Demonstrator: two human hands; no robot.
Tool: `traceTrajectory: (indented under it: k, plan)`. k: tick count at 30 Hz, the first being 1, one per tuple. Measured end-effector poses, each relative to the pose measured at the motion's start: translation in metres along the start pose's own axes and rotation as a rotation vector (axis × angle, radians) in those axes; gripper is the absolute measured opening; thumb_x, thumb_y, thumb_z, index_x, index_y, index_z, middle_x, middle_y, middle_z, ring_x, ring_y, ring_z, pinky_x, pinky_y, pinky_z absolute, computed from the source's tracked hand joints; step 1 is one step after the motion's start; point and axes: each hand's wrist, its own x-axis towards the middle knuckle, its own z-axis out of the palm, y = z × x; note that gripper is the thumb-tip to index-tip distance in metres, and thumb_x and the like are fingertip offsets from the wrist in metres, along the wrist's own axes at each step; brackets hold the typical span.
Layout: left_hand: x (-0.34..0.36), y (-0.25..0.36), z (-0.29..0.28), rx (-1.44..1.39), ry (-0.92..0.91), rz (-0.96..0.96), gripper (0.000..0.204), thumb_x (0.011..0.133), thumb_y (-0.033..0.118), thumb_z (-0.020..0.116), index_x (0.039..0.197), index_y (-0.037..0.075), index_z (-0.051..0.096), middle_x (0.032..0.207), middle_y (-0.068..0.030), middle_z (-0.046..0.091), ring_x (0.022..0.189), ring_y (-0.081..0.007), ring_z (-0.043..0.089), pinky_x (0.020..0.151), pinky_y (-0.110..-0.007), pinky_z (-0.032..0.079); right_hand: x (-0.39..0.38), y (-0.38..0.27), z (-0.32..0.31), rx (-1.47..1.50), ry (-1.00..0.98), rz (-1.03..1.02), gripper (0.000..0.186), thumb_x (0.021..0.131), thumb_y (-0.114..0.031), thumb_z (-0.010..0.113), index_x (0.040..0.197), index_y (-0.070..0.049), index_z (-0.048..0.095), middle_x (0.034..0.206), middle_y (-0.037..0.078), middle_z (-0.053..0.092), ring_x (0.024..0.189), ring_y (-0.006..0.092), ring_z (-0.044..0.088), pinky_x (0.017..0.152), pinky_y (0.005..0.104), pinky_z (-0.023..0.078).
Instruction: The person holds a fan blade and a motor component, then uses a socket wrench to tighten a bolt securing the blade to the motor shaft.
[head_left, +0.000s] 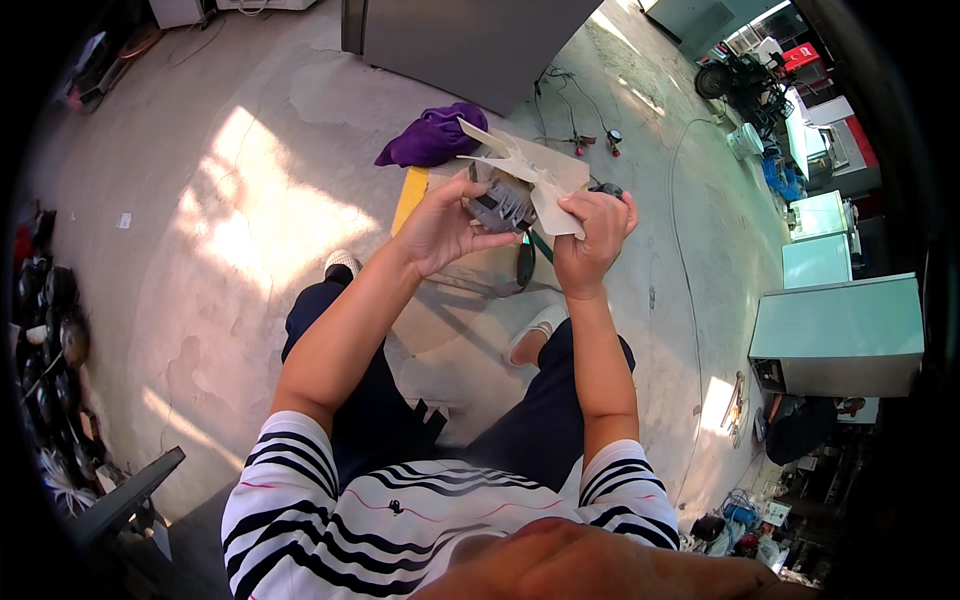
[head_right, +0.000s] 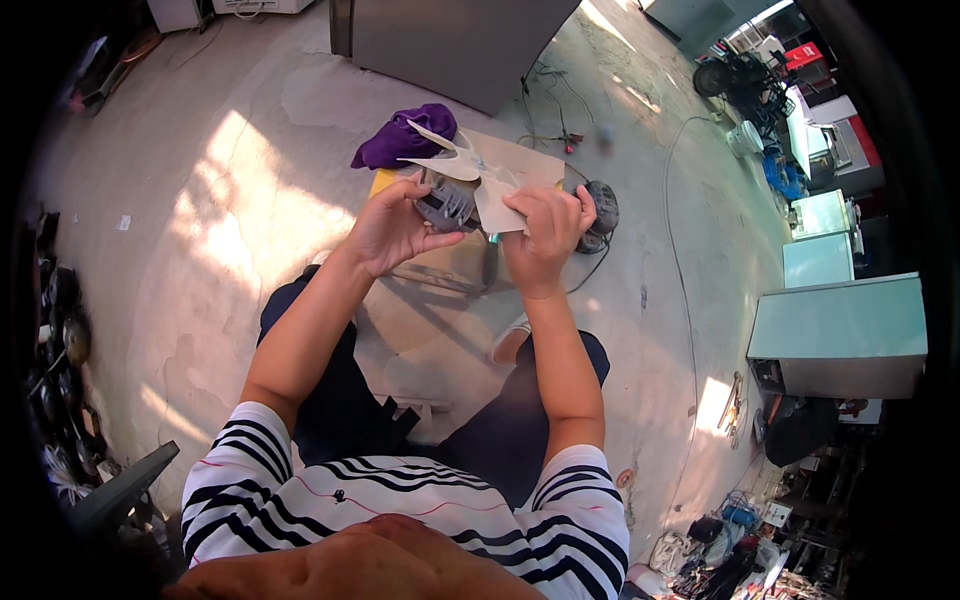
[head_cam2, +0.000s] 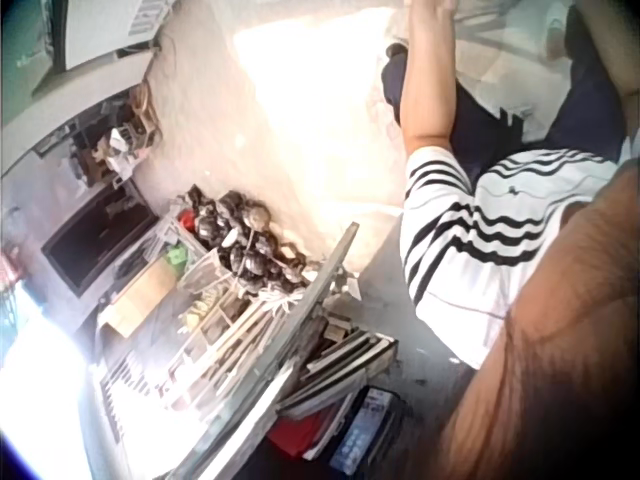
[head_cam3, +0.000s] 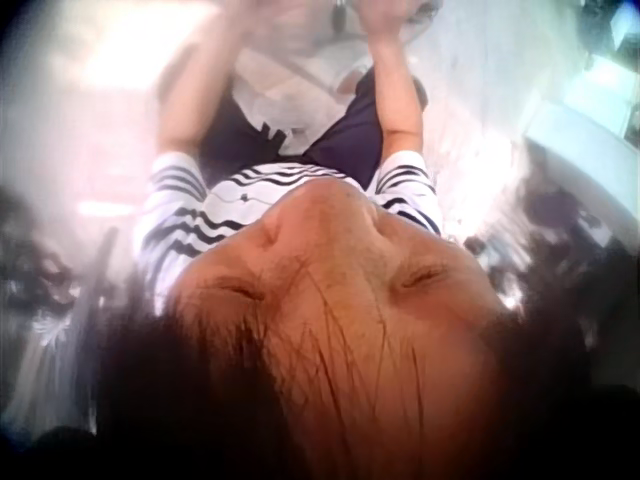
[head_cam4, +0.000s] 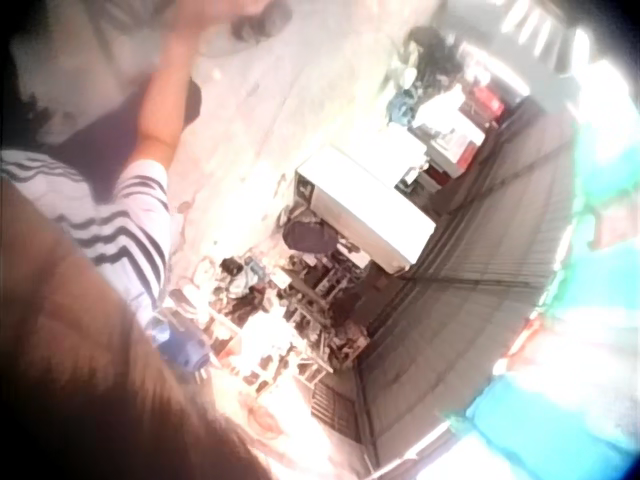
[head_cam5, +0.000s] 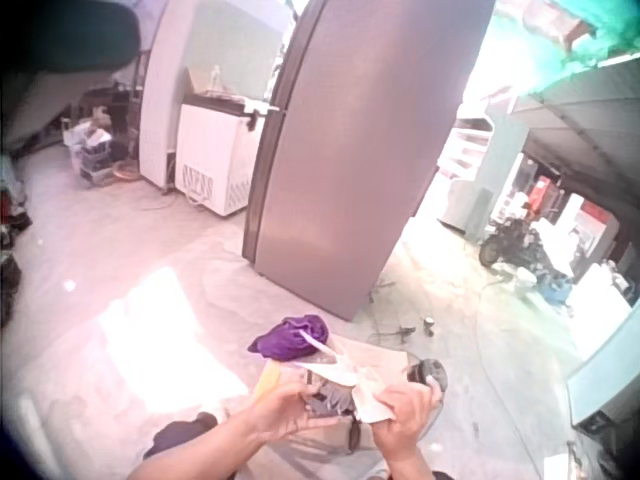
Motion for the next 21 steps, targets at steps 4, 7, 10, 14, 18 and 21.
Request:
traceTrajectory:
  k: [4, 7, 10, 14, 18, 21]
  plan:
    - [0.000, -0.007, 0.013, 0.231, 0.145, 0.057, 0.070, 0.089, 0.021, 0.065, 0.147, 0.012, 0.028, 0.136, -0.0144, 0.047, 0.115, -0.0265, 0.060, 0.092, -0.041, 0.058, -0.022, 0.010, 0.004, 0.042, 0.039, 0.093, 0.019, 0.075, -0.008, 0.071, 0.091, -0.017, 0.064, 0.091, -0.002, 0.065, 0.091, 0.0195, 0.059, 0.105, 0.0477, 0.032]
    - [0.004, -0.016, 0.015, 0.393, 0.264, 0.073, 0.077, 0.087, 0.019, 0.071, 0.149, 0.013, 0.025, 0.136, -0.0126, 0.046, 0.115, -0.0254, 0.059, 0.088, -0.038, 0.058, -0.020, 0.015, 0.004, 0.126, 0.021, 0.125, 0.019, 0.076, -0.008, 0.072, 0.090, -0.017, 0.063, 0.091, -0.002, 0.064, 0.089, 0.0201, 0.059, 0.104, 0.0477, 0.032]
    - [0.014, -0.021, 0.015, 0.532, 0.314, 0.059, 0.083, 0.086, 0.021, 0.073, 0.151, 0.013, 0.022, 0.137, -0.0123, 0.046, 0.115, -0.0238, 0.058, 0.086, -0.036, 0.058, -0.024, 0.020, 0.000, 0.130, 0.021, 0.164, 0.019, 0.076, -0.011, 0.076, 0.089, -0.015, 0.063, 0.089, -0.002, 0.065, 0.087, 0.0208, 0.058, 0.103, 0.0474, 0.033]
    - [0.024, -0.034, 0.018, 0.567, 0.299, 0.000, 0.090, 0.085, 0.022, 0.075, 0.154, 0.012, 0.019, 0.138, -0.0131, 0.045, 0.116, -0.0221, 0.057, 0.083, -0.035, 0.058, -0.029, 0.031, -0.009, 0.127, 0.015, 0.232, 0.017, 0.079, -0.015, 0.078, 0.087, -0.013, 0.063, 0.085, -0.001, 0.065, 0.085, 0.0205, 0.058, 0.103, 0.0458, 0.033]
    - [0.030, -0.044, 0.021, 0.595, 0.313, -0.037, 0.100, 0.080, 0.026, 0.081, 0.155, 0.010, 0.017, 0.141, -0.0152, 0.042, 0.120, -0.0242, 0.055, 0.084, -0.034, 0.057, -0.030, 0.034, -0.018, 0.120, 0.032, 0.251, 0.014, 0.080, -0.015, 0.078, 0.085, -0.013, 0.065, 0.084, -0.001, 0.065, 0.084, 0.0203, 0.058, 0.103, 0.0438, 0.033]
    - [0.035, -0.046, 0.024, 0.711, 0.285, -0.041, 0.113, 0.071, 0.030, 0.088, 0.154, 0.005, 0.015, 0.145, -0.0193, 0.036, 0.123, -0.0295, 0.053, 0.092, -0.037, 0.053, -0.030, 0.037, -0.022, 0.095, 0.037, 0.249, 0.014, 0.079, -0.015, 0.078, 0.084, -0.013, 0.065, 0.084, -0.002, 0.065, 0.084, 0.0203, 0.057, 0.104, 0.0435, 0.032]
